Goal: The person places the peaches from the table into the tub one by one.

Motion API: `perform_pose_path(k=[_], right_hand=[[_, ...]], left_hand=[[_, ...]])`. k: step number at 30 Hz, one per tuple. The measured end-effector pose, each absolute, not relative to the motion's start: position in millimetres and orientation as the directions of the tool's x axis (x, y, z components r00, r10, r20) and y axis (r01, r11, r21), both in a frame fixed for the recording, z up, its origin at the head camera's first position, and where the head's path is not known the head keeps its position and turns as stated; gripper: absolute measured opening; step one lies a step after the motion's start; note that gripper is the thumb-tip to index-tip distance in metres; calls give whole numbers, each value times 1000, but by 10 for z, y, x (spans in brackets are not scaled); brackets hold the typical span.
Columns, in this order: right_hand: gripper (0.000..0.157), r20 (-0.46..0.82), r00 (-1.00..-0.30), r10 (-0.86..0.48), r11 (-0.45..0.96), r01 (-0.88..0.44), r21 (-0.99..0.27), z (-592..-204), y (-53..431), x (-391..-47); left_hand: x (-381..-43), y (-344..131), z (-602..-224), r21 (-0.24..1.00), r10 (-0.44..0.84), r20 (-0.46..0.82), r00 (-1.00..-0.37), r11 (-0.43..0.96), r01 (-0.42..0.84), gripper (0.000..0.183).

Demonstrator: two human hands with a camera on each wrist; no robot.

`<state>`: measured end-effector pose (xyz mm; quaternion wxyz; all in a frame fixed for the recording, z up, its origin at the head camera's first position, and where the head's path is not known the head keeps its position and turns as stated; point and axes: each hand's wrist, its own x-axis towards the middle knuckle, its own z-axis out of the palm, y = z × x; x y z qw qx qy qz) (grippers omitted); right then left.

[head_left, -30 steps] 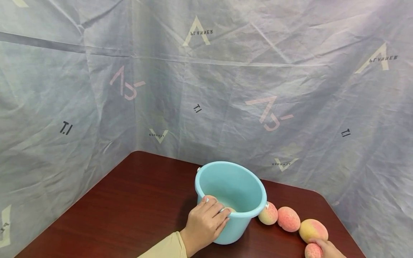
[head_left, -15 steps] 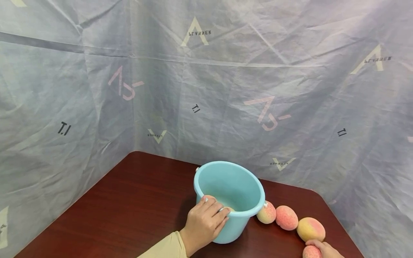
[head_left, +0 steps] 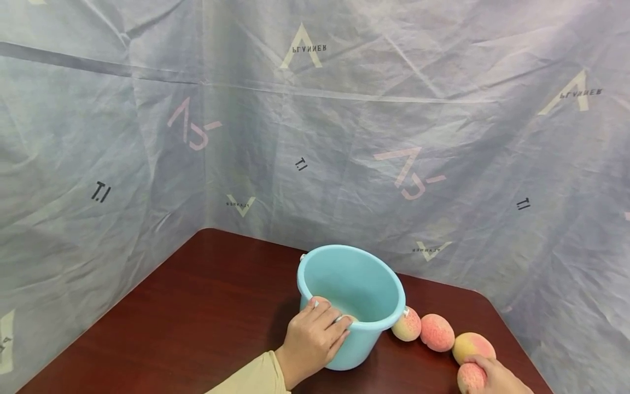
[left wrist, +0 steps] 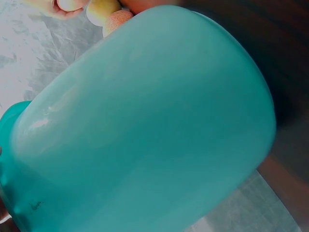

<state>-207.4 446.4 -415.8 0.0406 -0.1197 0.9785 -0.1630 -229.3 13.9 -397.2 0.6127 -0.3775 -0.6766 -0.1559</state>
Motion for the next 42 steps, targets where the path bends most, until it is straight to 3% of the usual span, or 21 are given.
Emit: perform_pose_path(k=[3, 11, 18, 27, 42], right_hand=[[54, -8, -994, -107, 957, -100, -272, -4108, 4330, -2041], [60, 206, -974, -93, 979, -127, -162, -4052, 4253, -2004], [57, 454, -885, -107, 962, -207, -177, -4069, 4124, -1938], [59, 580, -804, -134, 953, -265, -148, -4068, 3973, -1936], [56, 636, -763, -112, 941, -287, -179, -3911, 3749, -1978]], left_hand=[[-2303, 145, -3965, -258, 319, 947, 44, 668, 699, 30], [-2312, 156, -3960, -274, 314, 947, 71, 671, 689, 32], [-2310, 157, -3968, -275, 319, 945, 67, 670, 690, 32], [-2307, 158, -3967, -267, 319, 946, 58, 664, 698, 32], [-2315, 164, -3954, -279, 317, 945, 77, 665, 692, 32]])
